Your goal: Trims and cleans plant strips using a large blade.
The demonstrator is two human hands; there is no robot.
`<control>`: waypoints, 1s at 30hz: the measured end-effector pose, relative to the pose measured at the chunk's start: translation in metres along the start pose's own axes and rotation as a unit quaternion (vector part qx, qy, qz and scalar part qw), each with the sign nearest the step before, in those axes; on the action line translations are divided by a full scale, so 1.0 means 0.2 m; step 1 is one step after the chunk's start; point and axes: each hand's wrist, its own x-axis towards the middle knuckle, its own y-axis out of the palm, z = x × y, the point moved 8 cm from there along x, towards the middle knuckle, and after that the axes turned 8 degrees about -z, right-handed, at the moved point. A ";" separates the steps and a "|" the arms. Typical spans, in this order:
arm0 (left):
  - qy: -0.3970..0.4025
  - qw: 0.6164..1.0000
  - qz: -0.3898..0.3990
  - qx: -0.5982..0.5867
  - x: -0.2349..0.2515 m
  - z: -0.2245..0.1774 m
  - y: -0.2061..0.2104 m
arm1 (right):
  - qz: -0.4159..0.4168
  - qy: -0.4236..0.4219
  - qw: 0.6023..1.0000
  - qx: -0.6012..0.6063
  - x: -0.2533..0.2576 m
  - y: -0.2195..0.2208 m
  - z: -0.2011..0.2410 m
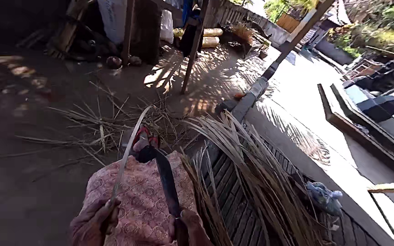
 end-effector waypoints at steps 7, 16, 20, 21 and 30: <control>-0.014 0.998 -0.037 -0.047 -0.05 -0.01 0.00 | 0.055 -0.063 0.992 -0.092 0.07 0.13 0.24; -0.065 0.987 0.017 -0.148 -0.06 -0.04 0.04 | 0.202 -0.069 0.976 -0.046 0.06 0.50 0.36; -0.035 0.987 0.038 -0.150 -0.10 -0.06 0.00 | 0.152 -0.206 0.929 -0.266 0.07 0.52 0.31; -0.029 0.988 0.037 -0.149 -0.11 -0.06 -0.01 | 0.163 -0.234 0.909 -0.304 0.07 0.54 0.32; -0.050 0.992 -0.043 -0.110 -0.13 0.00 -0.08 | 0.167 -0.372 0.773 -0.486 0.00 0.66 0.32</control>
